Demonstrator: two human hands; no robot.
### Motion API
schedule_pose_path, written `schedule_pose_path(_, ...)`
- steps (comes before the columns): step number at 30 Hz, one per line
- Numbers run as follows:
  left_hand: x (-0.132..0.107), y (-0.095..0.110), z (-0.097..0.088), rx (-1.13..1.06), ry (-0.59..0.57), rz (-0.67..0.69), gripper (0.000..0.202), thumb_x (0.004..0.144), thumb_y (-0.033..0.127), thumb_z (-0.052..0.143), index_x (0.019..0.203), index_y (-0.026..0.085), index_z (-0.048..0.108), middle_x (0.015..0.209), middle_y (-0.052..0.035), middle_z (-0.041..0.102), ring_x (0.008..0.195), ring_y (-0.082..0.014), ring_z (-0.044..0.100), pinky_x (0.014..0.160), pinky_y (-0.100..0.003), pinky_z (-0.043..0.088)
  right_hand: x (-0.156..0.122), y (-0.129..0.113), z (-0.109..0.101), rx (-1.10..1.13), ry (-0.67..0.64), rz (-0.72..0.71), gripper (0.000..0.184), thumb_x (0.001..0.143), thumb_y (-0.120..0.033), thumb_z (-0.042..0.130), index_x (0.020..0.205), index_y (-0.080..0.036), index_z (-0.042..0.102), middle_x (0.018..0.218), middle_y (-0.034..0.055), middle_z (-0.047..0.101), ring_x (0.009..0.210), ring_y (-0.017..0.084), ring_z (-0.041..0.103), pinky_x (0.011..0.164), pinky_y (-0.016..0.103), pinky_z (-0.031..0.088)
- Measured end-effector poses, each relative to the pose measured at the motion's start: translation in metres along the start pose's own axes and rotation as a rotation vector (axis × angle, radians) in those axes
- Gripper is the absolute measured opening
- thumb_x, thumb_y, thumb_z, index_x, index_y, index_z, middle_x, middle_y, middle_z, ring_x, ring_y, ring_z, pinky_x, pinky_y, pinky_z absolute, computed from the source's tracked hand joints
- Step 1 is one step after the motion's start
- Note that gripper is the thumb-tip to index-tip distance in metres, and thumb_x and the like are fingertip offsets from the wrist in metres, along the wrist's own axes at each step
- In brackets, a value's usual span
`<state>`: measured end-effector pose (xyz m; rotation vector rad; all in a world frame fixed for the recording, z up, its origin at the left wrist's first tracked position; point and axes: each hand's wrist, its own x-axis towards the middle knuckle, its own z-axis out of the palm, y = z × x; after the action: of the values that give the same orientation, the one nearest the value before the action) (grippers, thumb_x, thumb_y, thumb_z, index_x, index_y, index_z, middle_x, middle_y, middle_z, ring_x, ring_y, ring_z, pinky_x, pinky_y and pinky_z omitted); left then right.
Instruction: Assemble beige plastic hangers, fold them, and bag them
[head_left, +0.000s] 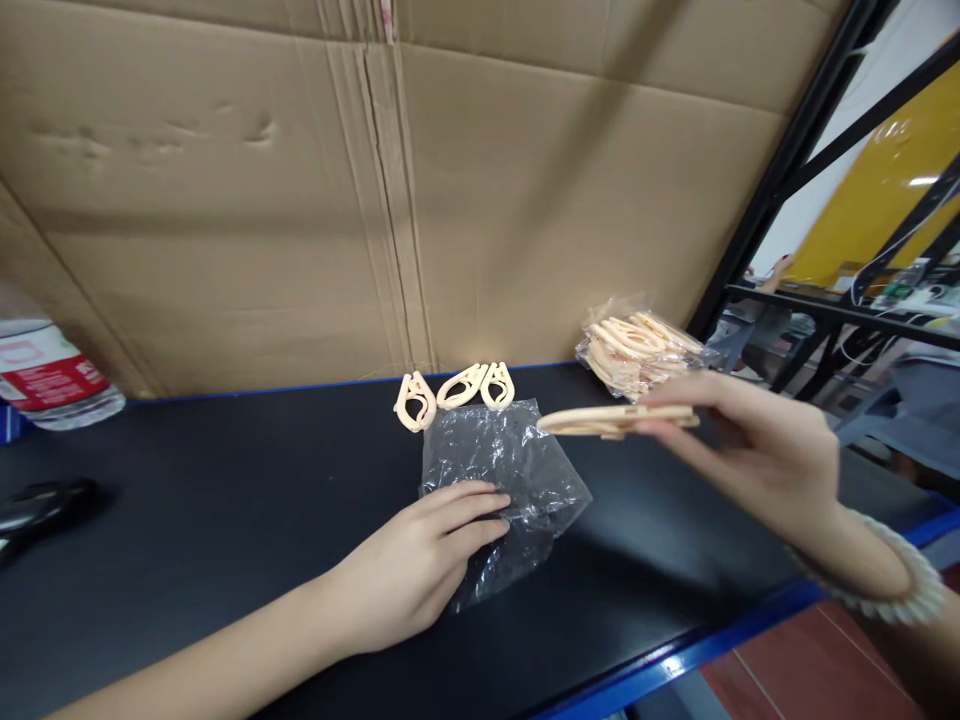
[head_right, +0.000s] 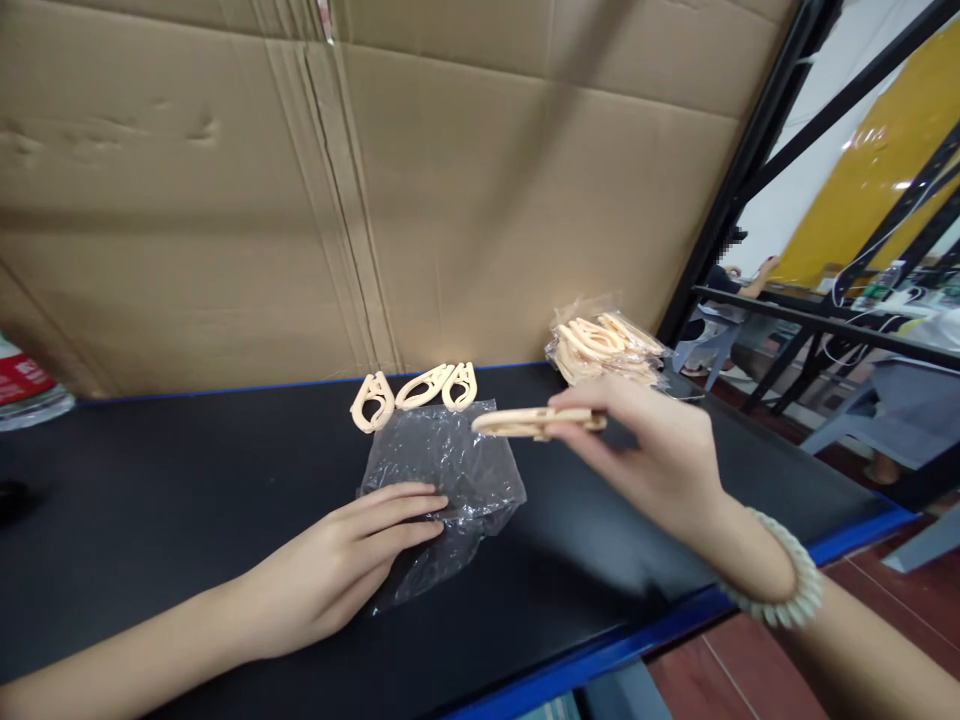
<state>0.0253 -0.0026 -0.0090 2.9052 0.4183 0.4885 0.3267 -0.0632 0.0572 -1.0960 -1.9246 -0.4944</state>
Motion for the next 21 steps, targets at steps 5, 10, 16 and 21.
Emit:
schedule_pose_path(5,-0.001,0.000,0.001,-0.010,0.046,0.009,0.055,0.085,0.001,0.039,0.137,0.019,0.047,0.140,-0.0108,0.054,0.131,-0.0244,0.049,0.107,-0.044,0.046,-0.016,-0.045,-0.009,0.164,-0.254,-0.268,0.017,0.097,-0.018,0.051,0.110,-0.023,0.061,0.088,0.0034,0.071,0.074,0.018,0.067,0.070,0.030,0.055)
schedule_pose_path(10,-0.001,0.002,0.001,-0.053,0.060,-0.032,0.059,0.086,0.002,0.041,0.142,0.022,0.040,0.144,-0.0097,0.049,0.133,-0.0243,0.046,0.108,-0.044,0.045,-0.028,-0.053,-0.006,0.109,-0.318,-0.433,0.042,0.100,-0.014,0.025,0.124,-0.020,0.058,0.087,0.0072,0.073,0.074,0.022,0.067,0.063,0.036,0.053)
schedule_pose_path(16,0.000,0.003,0.001,-0.046,0.074,-0.026,0.061,0.086,0.002,0.041,0.143,0.022,0.037,0.144,-0.0091,0.049,0.133,-0.0241,0.046,0.108,-0.043,0.045,-0.023,-0.062,0.014,-0.044,-0.382,-0.586,0.040,0.091,-0.007,0.031,0.096,-0.009,0.071,0.082,0.0134,0.069,0.068,0.024,0.060,0.058,0.038,0.051)
schedule_pose_path(21,0.001,0.004,0.001,-0.036,0.084,-0.016,0.061,0.085,0.002,0.042,0.143,0.023,0.039,0.143,-0.0082,0.050,0.132,-0.0241,0.047,0.109,-0.043,0.044,-0.020,-0.070,0.039,-0.204,-0.403,-0.621,0.033,0.088,-0.006,0.040,0.079,-0.010,0.071,0.079,0.0127,0.063,0.061,0.021,0.053,0.055,0.036,0.046)
